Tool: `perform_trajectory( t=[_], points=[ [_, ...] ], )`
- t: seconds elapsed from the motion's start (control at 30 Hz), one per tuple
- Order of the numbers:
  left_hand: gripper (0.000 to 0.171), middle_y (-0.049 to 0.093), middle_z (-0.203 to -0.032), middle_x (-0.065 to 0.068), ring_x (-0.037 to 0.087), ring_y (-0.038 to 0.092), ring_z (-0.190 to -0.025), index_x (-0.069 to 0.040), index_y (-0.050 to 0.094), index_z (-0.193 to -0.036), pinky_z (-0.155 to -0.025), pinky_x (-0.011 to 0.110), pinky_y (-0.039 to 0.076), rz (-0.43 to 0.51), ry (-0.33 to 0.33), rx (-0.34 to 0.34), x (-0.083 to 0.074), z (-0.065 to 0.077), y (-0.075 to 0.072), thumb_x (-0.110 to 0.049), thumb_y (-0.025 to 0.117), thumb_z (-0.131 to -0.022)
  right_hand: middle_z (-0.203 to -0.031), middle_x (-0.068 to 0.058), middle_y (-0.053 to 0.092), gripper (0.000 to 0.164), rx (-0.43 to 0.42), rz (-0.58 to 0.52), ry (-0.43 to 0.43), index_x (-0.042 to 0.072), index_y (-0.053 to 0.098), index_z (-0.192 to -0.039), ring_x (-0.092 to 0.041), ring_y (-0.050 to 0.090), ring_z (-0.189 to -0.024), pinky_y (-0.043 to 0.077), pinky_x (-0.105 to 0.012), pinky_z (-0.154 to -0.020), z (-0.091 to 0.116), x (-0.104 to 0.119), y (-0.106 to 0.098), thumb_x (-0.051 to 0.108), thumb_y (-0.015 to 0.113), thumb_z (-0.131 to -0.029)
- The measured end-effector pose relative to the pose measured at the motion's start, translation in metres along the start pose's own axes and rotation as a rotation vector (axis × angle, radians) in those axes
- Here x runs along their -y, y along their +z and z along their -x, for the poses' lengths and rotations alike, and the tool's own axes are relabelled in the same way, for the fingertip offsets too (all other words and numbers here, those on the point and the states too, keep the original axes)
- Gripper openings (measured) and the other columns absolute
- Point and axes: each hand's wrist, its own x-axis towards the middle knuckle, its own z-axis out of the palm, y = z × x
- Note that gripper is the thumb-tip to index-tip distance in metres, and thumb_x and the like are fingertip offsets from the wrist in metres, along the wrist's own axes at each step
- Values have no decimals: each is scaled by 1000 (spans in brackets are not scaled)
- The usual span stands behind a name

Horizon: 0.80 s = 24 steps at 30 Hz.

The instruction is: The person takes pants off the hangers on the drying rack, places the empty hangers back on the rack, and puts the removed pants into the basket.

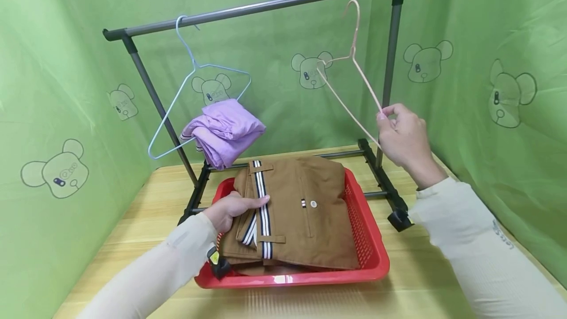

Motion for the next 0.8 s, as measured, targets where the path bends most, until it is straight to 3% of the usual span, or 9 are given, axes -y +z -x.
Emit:
perform_trajectory(
  t=[0.2,0.5,0.8],
  points=[
    [92,46,-114,16,32,52,-112,7,25,-135,-105,43,39,-94,10,-62,1,-7,3,-26,85,-75,-67,-9,51,47,-8,4,-8,-4,48,-127,-16,39,-44,35,-31,-34,-1,0,1,36,36,-105],
    [105,27,-143,26,37,35,-129,11,11,-145,-111,48,27,-205,3,-69,10,-18,5,-24,83,-77,-67,-9,51,47,-7,12,-12,-4,48,-126,-16,39,-44,35,-32,-34,-1,1,3,36,36,-105],
    [92,41,-122,23,35,47,-116,12,21,-137,-103,45,40,-222,32,-101,11,-23,8,-14,84,-75,-65,-8,50,48,-1,11,-10,-4,47,-127,-17,39,-44,35,-32,-34,-1,4,3,37,36,-105]
  ],
)
